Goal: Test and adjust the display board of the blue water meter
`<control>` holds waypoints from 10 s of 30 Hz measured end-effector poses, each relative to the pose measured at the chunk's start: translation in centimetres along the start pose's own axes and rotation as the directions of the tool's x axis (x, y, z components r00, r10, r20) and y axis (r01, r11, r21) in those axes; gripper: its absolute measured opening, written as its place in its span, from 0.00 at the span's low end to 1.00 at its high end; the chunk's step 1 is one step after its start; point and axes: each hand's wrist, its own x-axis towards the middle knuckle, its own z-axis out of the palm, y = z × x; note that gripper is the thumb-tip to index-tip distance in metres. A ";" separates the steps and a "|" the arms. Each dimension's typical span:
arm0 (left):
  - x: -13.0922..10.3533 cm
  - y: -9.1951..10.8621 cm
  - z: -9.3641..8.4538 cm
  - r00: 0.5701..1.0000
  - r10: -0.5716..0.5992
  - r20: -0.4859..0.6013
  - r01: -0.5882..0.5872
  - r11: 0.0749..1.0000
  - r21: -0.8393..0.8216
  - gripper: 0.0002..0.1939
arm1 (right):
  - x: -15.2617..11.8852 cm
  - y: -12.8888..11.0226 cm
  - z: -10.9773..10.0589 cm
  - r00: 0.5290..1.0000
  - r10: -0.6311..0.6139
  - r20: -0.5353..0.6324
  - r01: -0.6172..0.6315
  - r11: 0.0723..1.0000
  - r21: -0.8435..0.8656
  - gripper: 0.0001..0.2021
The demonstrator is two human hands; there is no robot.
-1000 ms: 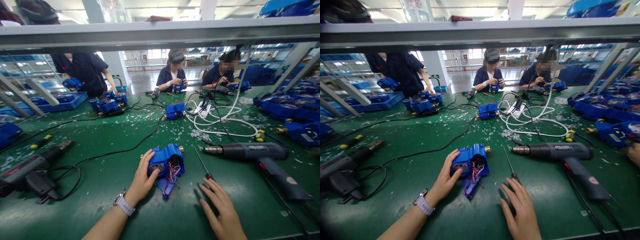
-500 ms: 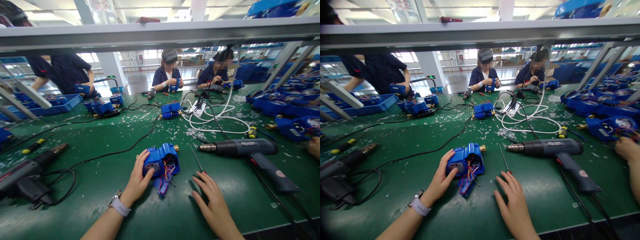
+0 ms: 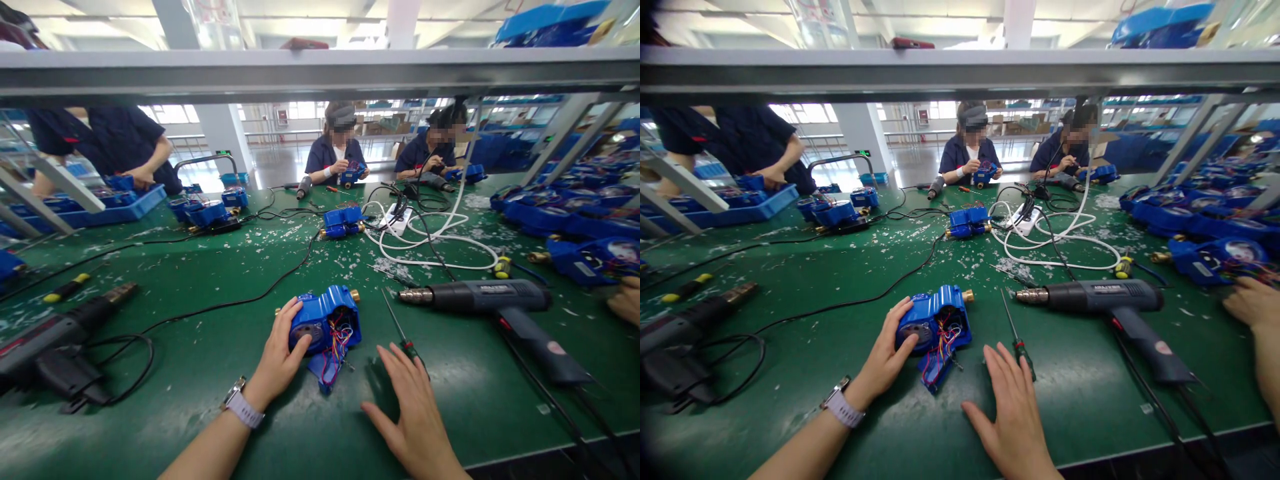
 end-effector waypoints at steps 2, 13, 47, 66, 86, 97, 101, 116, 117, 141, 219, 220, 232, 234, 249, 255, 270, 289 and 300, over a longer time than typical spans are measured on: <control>0.0 0.0 0.0 1.000 0.003 0.000 -0.003 1.000 -0.004 0.26 | 0.5 -1.2 0.5 1.000 -0.005 0.010 0.005 0.999 0.033 0.33; 0.2 0.1 0.1 0.998 0.038 -0.046 -0.037 0.999 0.011 0.25 | 3.0 -4.5 3.8 0.994 0.111 0.012 -0.111 0.969 0.220 0.48; 0.1 0.2 0.0 0.998 0.033 -0.044 -0.031 0.999 0.039 0.26 | 3.8 -2.5 0.2 0.621 0.360 0.696 -0.473 -0.537 0.699 0.28; -1.3 3.4 -0.8 0.797 0.596 0.097 -0.595 0.803 -0.041 0.23 | 3.4 -2.7 1.4 0.880 0.238 0.410 -0.421 -0.005 0.907 0.36; -1.9 3.0 0.4 0.850 0.387 0.358 -0.421 0.907 0.020 0.35 | 3.7 -2.7 1.3 0.758 0.395 0.519 -0.481 -0.199 0.854 0.24; -1.4 3.6 -0.2 0.856 0.238 0.458 -0.130 0.958 -0.254 0.17 | 4.0 -2.4 1.4 0.768 0.409 0.493 -0.463 -0.178 0.868 0.20; -1.1 3.4 -0.2 0.866 0.186 0.465 -0.033 0.948 -0.317 0.18 | 3.8 -2.3 1.5 0.773 0.400 0.492 -0.465 -0.170 0.869 0.21; -0.9 2.6 0.5 0.827 -0.081 0.556 0.437 0.715 -0.546 0.17 | 3.7 -2.4 1.5 0.780 0.364 0.508 -0.495 -0.136 0.858 0.23; -0.9 2.5 0.6 0.821 -0.089 0.564 0.457 0.695 -0.555 0.17 | 3.7 -2.4 1.4 0.781 0.359 0.511 -0.497 -0.137 0.857 0.24; -1.0 3.4 0.2 0.817 -0.011 0.577 0.403 0.725 -0.558 0.26 | 3.9 -2.6 1.1 0.792 0.316 0.523 -0.533 -0.061 0.844 0.23; -1.2 2.7 0.5 0.875 0.270 0.402 -0.115 0.922 -0.368 0.28 | 2.8 -2.1 0.5 0.816 0.281 0.504 -0.525 -0.003 0.851 0.20; -1.2 2.7 0.5 0.875 0.266 0.405 -0.111 0.924 -0.367 0.28 | 2.8 -2.1 0.5 0.816 0.280 0.505 -0.526 -0.003 0.851 0.20; -1.3 2.4 0.3 0.871 0.162 0.463 0.023 0.930 -0.368 0.31 | 2.9 -2.0 0.4 0.817 0.270 0.510 -0.524 -0.024 0.851 0.19; -1.3 2.4 0.4 0.872 0.156 0.464 0.028 0.931 -0.365 0.31 | 2.8 -2.0 0.4 0.817 0.264 0.512 -0.523 -0.037 0.852 0.19; -1.4 2.4 0.4 0.858 0.139 0.495 0.089 0.908 -0.409 0.30 | 2.6 -1.8 0.7 0.793 0.304 0.528 -0.542 -0.044 0.839 0.18; -1.1 2.8 0.1 0.847 0.119 0.518 0.121 0.905 -0.407 0.32 | 2.4 -1.8 0.8 0.803 0.303 0.514 -0.531 -0.027 0.847 0.18; -1.4 1.8 0.6 0.818 0.111 0.564 0.158 0.900 -0.406 0.37 | 2.3 -1.8 1.3 0.824 0.289 0.488 -0.513 0.013 0.858 0.22; -1.3 2.5 0.5 0.832 0.234 0.504 -0.049 0.934 -0.354 0.36 | 2.6 -2.0 0.8 0.810 0.290 0.510 -0.536 0.011 0.844 0.22; -1.0 2.9 0.5 0.844 0.206 0.494 -0.029 0.939 -0.342 0.32 | 2.5 -1.7 0.8 0.839 0.219 0.498 -0.508 -0.017 0.861 0.21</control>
